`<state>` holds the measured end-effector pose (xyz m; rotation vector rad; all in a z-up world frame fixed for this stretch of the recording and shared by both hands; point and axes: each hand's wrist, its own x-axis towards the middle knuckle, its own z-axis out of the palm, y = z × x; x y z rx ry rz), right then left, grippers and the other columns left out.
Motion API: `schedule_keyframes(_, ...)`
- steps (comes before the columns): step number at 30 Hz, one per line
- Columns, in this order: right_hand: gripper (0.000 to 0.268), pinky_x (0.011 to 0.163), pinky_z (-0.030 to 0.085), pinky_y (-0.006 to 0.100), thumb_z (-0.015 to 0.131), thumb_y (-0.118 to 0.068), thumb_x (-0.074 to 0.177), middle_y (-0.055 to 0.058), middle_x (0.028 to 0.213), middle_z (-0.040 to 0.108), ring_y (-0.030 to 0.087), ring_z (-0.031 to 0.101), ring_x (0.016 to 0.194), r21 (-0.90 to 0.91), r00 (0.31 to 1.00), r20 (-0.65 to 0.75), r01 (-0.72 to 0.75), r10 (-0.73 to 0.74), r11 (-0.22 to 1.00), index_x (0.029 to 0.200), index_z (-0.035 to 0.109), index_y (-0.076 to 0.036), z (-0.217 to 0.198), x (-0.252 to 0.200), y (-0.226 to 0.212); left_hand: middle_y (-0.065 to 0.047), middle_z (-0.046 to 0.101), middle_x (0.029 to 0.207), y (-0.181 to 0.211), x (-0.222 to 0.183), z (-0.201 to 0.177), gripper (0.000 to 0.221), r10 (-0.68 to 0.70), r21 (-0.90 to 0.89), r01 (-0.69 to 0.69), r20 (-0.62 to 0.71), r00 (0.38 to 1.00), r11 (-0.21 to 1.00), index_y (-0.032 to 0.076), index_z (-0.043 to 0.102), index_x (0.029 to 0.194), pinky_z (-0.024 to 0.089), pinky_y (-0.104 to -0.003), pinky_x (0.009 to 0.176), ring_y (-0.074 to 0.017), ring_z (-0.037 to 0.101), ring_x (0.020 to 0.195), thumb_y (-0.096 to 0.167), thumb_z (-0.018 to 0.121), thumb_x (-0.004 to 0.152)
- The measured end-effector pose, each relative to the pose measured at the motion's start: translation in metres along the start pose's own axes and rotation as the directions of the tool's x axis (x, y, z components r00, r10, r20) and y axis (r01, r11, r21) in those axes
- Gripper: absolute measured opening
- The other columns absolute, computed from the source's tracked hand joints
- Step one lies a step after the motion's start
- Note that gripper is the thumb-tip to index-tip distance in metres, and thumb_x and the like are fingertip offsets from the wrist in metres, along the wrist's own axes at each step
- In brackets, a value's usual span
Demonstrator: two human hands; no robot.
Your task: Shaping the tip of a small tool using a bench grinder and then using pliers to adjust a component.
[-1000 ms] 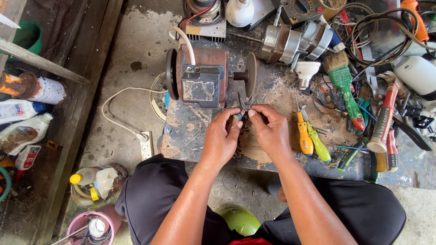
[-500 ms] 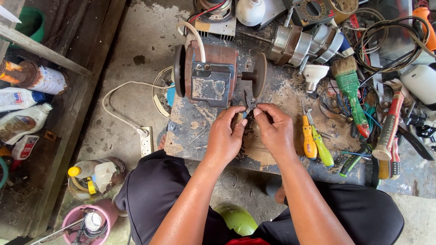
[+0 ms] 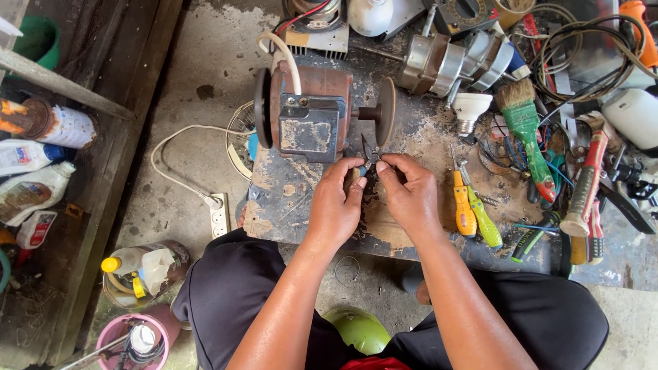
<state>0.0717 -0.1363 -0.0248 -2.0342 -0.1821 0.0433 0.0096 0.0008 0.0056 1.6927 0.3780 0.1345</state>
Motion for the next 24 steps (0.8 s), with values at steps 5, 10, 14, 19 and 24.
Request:
schedule_keyframes(5,0.010,0.077,0.056,0.038,0.075,-0.009,0.096,0.015,0.088,0.071,0.021,0.070,0.092,0.122,1.000,-0.011,0.006,-0.005,0.992,0.102,0.078,-0.002,0.001,0.001,0.004,-0.027,0.066,0.110,-0.003,0.002,0.002,0.029,0.017,-0.020,-0.017,-0.009,1.000,1.000,0.005,0.066,0.127,0.055,-0.052,0.095,-0.0470,0.067,0.111,0.007,0.061,0.098)
schedule_keyframes(10,0.012,0.075,0.056,0.039,0.076,-0.008,0.095,0.018,0.088,0.070,0.022,0.069,0.089,0.174,1.000,-0.022,0.019,-0.015,0.985,0.103,0.077,0.001,0.002,0.003,0.003,-0.029,0.066,0.112,-0.003,0.001,0.004,0.029,0.020,0.003,-0.020,0.006,1.000,1.000,0.002,0.065,0.127,0.054,-0.054,0.097,-0.0483,0.066,0.112,0.006,0.060,0.099)
schedule_keyframes(14,0.011,0.070,0.056,0.037,0.076,-0.008,0.093,0.017,0.084,0.070,0.021,0.068,0.083,0.171,0.999,-0.028,0.030,-0.025,0.985,0.099,0.078,0.002,0.001,0.004,0.003,-0.029,0.065,0.114,-0.005,0.000,0.008,0.030,0.012,-0.013,-0.012,0.010,1.000,1.000,0.002,0.063,0.129,0.052,-0.054,0.100,-0.0489,0.064,0.116,0.006,0.058,0.100)
schedule_keyframes(19,0.010,0.068,0.055,0.037,0.076,-0.007,0.092,0.018,0.082,0.070,0.025,0.071,0.081,0.137,0.997,-0.050,0.057,-0.050,0.989,0.097,0.078,0.001,-0.003,0.004,-0.002,-0.028,0.066,0.115,-0.010,0.001,0.011,0.029,0.008,0.020,-0.008,0.021,1.000,1.000,0.003,0.064,0.129,0.052,-0.054,0.101,-0.0472,0.064,0.117,0.007,0.058,0.100)
schedule_keyframes(24,0.009,0.067,0.055,0.038,0.078,-0.009,0.090,0.016,0.082,0.070,0.027,0.072,0.080,0.052,0.996,-0.041,0.083,-0.080,0.995,0.096,0.080,-0.003,-0.007,0.004,-0.002,-0.027,0.067,0.115,-0.006,0.001,0.012,0.028,0.003,0.032,-0.003,0.021,1.000,0.999,0.003,0.065,0.127,0.052,-0.053,0.101,-0.0456,0.065,0.116,0.007,0.059,0.100)
